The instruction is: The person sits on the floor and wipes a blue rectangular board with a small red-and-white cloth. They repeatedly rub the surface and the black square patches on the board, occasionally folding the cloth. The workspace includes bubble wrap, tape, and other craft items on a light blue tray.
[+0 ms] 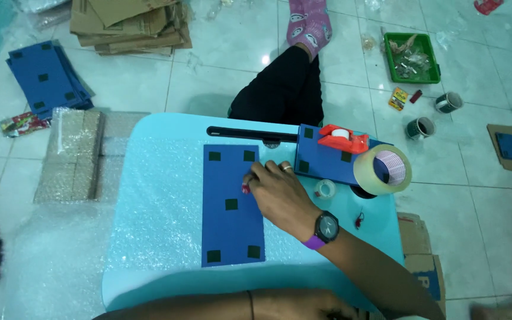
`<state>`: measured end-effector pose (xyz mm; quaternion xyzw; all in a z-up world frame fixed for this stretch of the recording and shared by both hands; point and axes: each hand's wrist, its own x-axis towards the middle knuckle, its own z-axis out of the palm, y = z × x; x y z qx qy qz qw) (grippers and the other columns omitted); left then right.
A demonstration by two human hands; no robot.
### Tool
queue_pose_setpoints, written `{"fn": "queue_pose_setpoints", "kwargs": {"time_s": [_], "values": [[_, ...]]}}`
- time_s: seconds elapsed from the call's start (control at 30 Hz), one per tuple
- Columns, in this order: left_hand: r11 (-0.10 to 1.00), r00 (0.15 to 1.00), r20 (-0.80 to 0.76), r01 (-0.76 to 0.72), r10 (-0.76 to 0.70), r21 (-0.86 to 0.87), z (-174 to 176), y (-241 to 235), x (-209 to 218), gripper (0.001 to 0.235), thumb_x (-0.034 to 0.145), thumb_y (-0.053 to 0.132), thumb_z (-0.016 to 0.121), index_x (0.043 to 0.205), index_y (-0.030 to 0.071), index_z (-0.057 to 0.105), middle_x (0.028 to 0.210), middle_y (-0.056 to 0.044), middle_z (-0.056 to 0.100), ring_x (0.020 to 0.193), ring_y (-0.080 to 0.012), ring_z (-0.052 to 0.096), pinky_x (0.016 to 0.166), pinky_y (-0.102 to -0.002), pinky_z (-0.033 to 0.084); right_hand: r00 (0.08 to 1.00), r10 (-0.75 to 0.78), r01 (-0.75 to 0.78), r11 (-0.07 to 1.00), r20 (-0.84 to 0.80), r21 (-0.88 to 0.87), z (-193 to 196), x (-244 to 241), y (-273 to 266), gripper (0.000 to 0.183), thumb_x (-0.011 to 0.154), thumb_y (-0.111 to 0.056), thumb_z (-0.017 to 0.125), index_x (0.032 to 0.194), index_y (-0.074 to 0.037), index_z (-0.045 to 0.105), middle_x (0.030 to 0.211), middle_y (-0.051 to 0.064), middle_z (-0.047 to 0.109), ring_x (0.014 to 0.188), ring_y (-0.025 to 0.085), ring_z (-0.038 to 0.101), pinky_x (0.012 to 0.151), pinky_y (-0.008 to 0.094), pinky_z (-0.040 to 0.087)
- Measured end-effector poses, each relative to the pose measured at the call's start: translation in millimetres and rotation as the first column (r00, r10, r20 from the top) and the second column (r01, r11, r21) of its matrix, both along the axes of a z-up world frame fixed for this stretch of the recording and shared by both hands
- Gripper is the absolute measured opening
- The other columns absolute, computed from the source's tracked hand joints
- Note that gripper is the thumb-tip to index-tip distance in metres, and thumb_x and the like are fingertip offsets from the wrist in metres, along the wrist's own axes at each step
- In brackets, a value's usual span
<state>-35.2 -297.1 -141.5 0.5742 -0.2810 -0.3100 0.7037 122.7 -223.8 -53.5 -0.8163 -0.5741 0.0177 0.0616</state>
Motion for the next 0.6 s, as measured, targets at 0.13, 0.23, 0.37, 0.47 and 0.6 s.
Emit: {"fn": "queue_pose_setpoints", "kwargs": {"time_s": [0.13,0.23,0.37,0.47,0.6], "values": [[0.968,0.969,-0.161,0.157,-0.189,-0.194,4.0,34.0,18.0,0.031,0.112,0.04,0.056,0.13,0.017,0.066,0.126,0.001,0.065,0.107,-0.0119,0.059,0.096,-0.031,0.045,0.997,0.049,-0.057,0.987,-0.054,-0.148,22.2,-14.5,-9.3,0.029,0.09,0.003,0.059,0.114,-0.008,0.07,0.116,0.01,0.058,0.101,0.032,0.057,0.086,0.052,0.044],[0.978,0.941,-0.269,0.189,-0.205,-0.086,27.7,50.9,27.6,0.035,0.111,0.027,0.051,0.139,0.01,0.063,0.106,-0.007,0.066,0.079,-0.0141,0.057,0.068,-0.03,0.045,0.968,-0.029,0.029,1.0,-0.247,-0.002,-14.3,8.8,-13.9,0.016,0.098,-0.017,0.063,0.106,-0.026,0.074,0.11,-0.003,0.063,0.102,0.02,0.058,0.084,0.046,0.034],[0.96,0.944,-0.27,0.123,-0.191,-0.252,21.6,58.7,22.0,0.031,0.114,0.033,0.057,0.136,0.013,0.067,0.115,-0.004,0.07,0.096,-0.0136,0.063,0.085,-0.029,0.047,0.998,-0.039,0.042,0.998,-0.052,0.055,12.3,5.6,8.9,0.023,0.099,-0.006,0.052,0.106,-0.012,0.073,0.107,0.008,0.057,0.093,0.032,0.055,0.076,0.049,0.038],[0.942,0.954,-0.248,0.079,-0.166,-0.326,25.2,59.2,18.1,0.023,0.112,0.026,0.061,0.126,0.011,0.071,0.117,-0.005,0.074,0.104,-0.0153,0.067,0.093,-0.028,0.05,0.999,-0.028,0.021,0.987,0.043,0.158,5.6,-10.5,-0.5,0.02,0.101,-0.007,0.059,0.117,-0.002,0.07,0.117,0.011,0.057,0.099,0.03,0.053,0.084,0.046,0.046],[0.952,0.968,-0.131,0.175,-0.213,-0.249,19.7,53.0,18.8,0.033,0.107,0.036,0.056,0.13,0.015,0.067,0.124,-0.006,0.07,0.104,-0.0222,0.068,0.093,-0.036,0.054,0.996,0.065,-0.064,0.998,-0.057,0.024,11.3,-18.0,-17.7,0.019,0.101,-0.011,0.058,0.112,-0.002,0.07,0.117,0.011,0.058,0.098,0.032,0.054,0.078,0.049,0.043]]}}
